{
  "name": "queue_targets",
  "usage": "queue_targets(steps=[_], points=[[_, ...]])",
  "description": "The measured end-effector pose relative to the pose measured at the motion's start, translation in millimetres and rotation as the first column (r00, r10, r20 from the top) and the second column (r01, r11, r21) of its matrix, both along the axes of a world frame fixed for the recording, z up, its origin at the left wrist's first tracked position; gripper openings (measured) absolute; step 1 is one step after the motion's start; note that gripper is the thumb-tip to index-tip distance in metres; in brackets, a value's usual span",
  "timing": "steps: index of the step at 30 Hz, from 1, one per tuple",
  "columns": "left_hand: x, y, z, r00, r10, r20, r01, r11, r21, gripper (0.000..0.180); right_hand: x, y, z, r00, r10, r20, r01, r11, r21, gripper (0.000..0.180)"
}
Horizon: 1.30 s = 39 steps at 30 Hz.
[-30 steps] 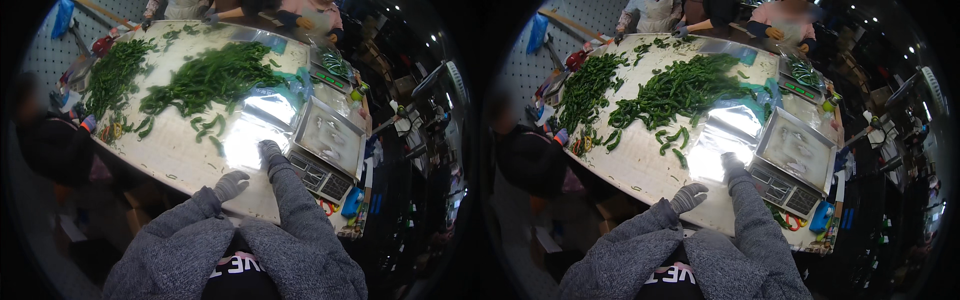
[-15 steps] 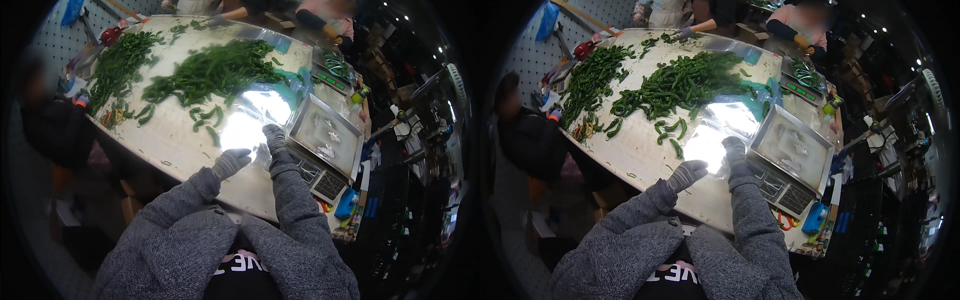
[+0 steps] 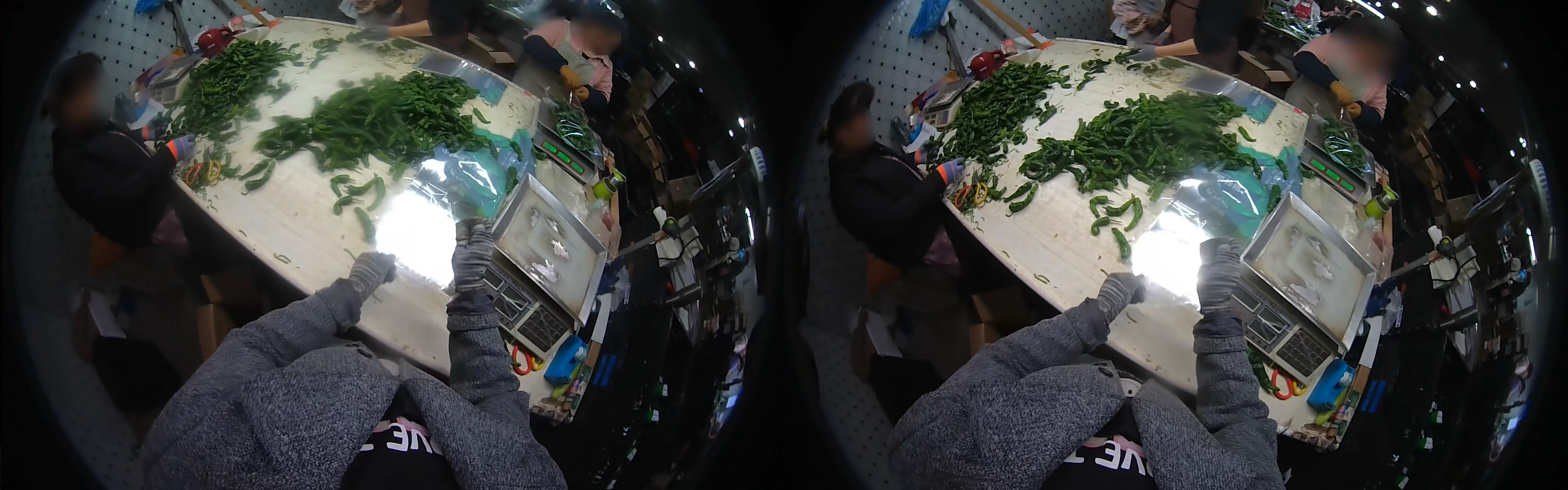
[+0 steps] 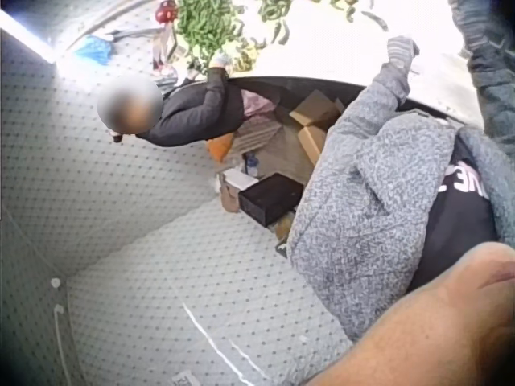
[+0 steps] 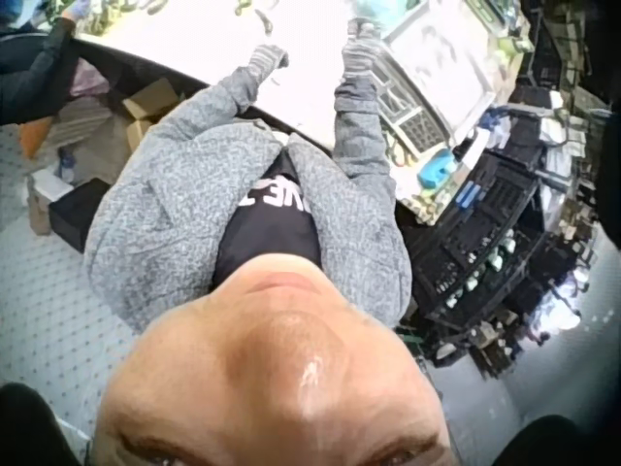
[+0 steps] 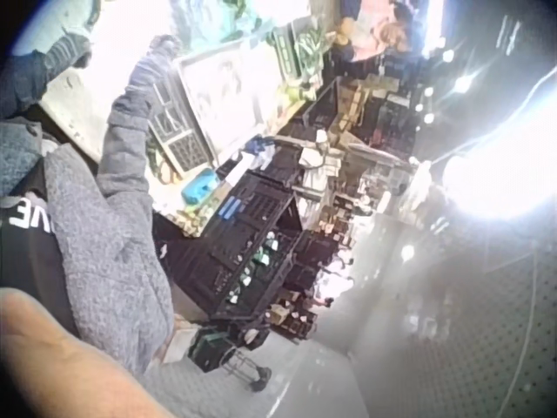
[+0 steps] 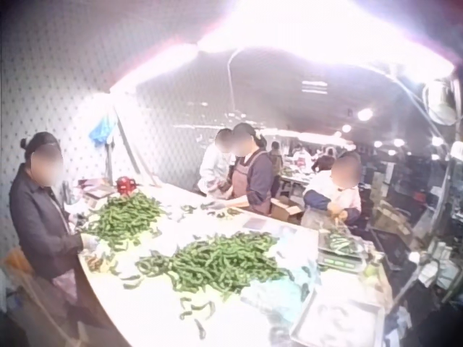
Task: The person repeatedly scoops green chili peppers from a table, places them into clear plastic bags, weighs each bag on a digital scale, and then sets the sealed bags aside. The process is repeated continuously throughout the clip.
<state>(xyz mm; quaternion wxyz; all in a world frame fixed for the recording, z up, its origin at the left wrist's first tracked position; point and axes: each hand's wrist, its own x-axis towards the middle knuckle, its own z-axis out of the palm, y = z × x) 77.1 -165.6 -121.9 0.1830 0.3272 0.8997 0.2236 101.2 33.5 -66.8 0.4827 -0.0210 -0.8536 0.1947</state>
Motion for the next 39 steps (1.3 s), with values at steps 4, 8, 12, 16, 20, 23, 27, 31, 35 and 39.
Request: queue_targets(steps=[4,8,12,16,20,23,27,31,35,39], points=[[27,-1,87,0.882,-0.262,0.391,0.335,0.933,-0.13,0.035,10,-28,-3,0.939,0.251,0.233,-0.261,0.965,0.014,0.008],[32,-14,136,0.934,-0.253,-0.253,0.332,0.876,0.351,0.034,17,-56,-20,0.768,0.389,0.509,-0.505,0.856,0.107,0.014],[-12,-18,96,0.753,-0.323,-0.573,0.12,0.924,-0.362,0.019,31,-69,3,0.796,0.385,0.467,-0.472,0.878,0.082,0.014],[-29,-26,86,0.895,-0.25,-0.368,0.125,0.935,-0.33,0.012,39,-86,40,0.525,0.107,0.844,-0.219,0.976,0.013,0.016],[-43,-23,89,0.888,-0.386,-0.25,0.358,0.921,-0.152,0.012,59,-128,39,0.611,0.471,0.636,-0.362,0.881,-0.304,0.022],[-26,-37,120,0.867,-0.343,-0.362,0.331,0.939,-0.098,0.013,50,-113,-10,0.551,0.072,0.831,-0.332,0.933,0.139,0.033],[-1,-45,147,0.859,-0.2,-0.472,0.213,0.977,-0.026,0.02,23,-121,21,0.761,0.143,0.633,-0.089,0.989,-0.116,0.037],[3,-62,140,0.759,-0.33,-0.561,0.479,0.867,0.139,0.035,-16,-103,4,0.637,0.366,0.679,-0.282,0.93,-0.237,0.034],[19,-98,118,0.56,-0.575,-0.596,0.3,0.812,-0.5,0.05,-66,-149,88,0.945,0.203,0.258,-0.231,0.969,0.084,0.051],[1,-144,78,0.771,-0.235,-0.592,0.038,0.945,-0.325,0.051,-104,-185,63,0.741,0.401,0.538,-0.318,0.916,-0.244,0.053]])
